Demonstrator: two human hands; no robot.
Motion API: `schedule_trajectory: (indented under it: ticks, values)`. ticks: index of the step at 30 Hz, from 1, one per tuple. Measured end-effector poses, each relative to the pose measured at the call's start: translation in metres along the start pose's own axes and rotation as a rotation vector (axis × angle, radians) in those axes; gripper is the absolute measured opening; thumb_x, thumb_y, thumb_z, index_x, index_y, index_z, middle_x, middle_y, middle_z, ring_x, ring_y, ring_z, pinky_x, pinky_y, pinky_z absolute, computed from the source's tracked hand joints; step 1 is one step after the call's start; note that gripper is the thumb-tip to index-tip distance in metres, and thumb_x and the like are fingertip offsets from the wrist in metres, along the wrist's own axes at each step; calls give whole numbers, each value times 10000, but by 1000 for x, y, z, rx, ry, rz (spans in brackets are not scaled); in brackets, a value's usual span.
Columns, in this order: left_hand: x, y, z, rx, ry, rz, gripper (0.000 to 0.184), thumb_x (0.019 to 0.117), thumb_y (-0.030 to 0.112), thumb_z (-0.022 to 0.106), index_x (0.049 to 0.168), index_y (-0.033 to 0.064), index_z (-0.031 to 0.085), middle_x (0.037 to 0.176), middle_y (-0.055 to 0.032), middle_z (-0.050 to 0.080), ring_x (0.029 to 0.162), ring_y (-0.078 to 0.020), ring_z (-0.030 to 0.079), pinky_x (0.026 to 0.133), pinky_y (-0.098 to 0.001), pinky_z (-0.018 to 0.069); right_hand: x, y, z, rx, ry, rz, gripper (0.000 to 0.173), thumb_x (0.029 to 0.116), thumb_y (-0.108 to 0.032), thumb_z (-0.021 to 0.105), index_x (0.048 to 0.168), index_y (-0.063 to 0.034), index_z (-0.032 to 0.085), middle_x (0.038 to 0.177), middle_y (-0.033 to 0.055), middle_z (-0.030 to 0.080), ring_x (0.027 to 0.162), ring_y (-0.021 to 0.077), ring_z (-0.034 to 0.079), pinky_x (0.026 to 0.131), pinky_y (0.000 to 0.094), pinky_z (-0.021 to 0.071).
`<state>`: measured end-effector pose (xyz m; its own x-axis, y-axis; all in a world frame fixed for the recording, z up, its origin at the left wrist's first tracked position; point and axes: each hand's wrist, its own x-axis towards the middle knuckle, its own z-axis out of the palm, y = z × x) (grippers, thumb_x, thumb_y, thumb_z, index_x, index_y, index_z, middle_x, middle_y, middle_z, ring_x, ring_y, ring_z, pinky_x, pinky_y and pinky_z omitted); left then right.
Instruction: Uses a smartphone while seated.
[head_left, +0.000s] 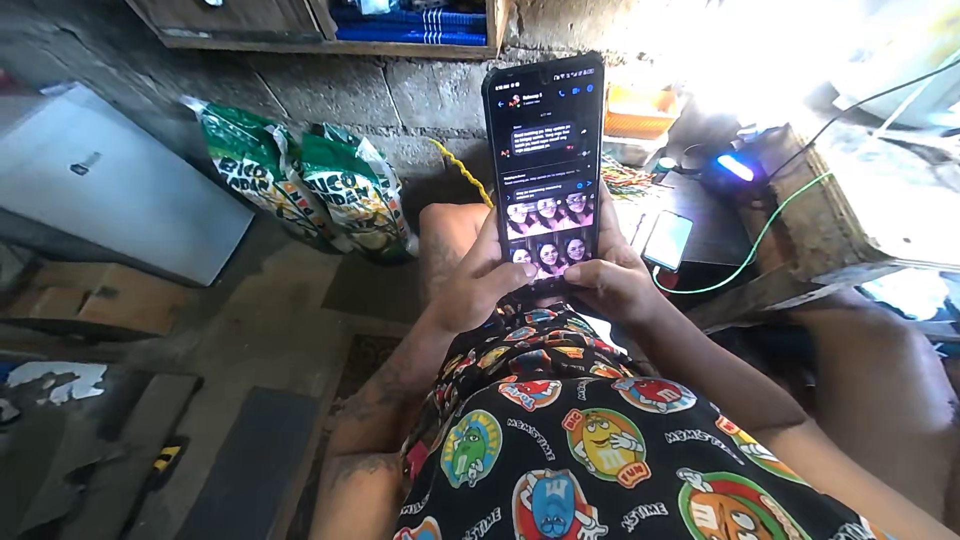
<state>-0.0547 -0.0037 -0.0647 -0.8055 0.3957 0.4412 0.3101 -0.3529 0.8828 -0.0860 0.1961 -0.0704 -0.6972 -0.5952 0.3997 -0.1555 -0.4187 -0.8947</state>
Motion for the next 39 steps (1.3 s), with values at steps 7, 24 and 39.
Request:
schedule_trajectory:
  ticks: [7,24,39]
  values:
    - [-1,0,2,40,29,7,565,951,-7,436,1478,150,307,1199,35,619,1007,-42,659,833,-226,588,1,2,-1,7,-1,0,992,841,17,561,1603,-289,4,1348,16,566,1061,139,685,751,321,640]
    - [-1,-4,-3,86,-1,54,495,988,63,368,1474,85,282,1241,48,590,1103,-33,624,929,-250,561,3,6,1,-26,22,-64,926,886,0,520,1611,-240,-5,1375,22,543,1107,132,663,795,317,630]
    - [-3,1,-15,5,-212,-25,819,834,-26,576,1505,30,110,1269,12,582,1125,-58,633,945,-265,565,0,2,-1,92,-12,1,916,905,-28,533,1599,-300,0,1345,18,574,1035,152,695,713,320,642]
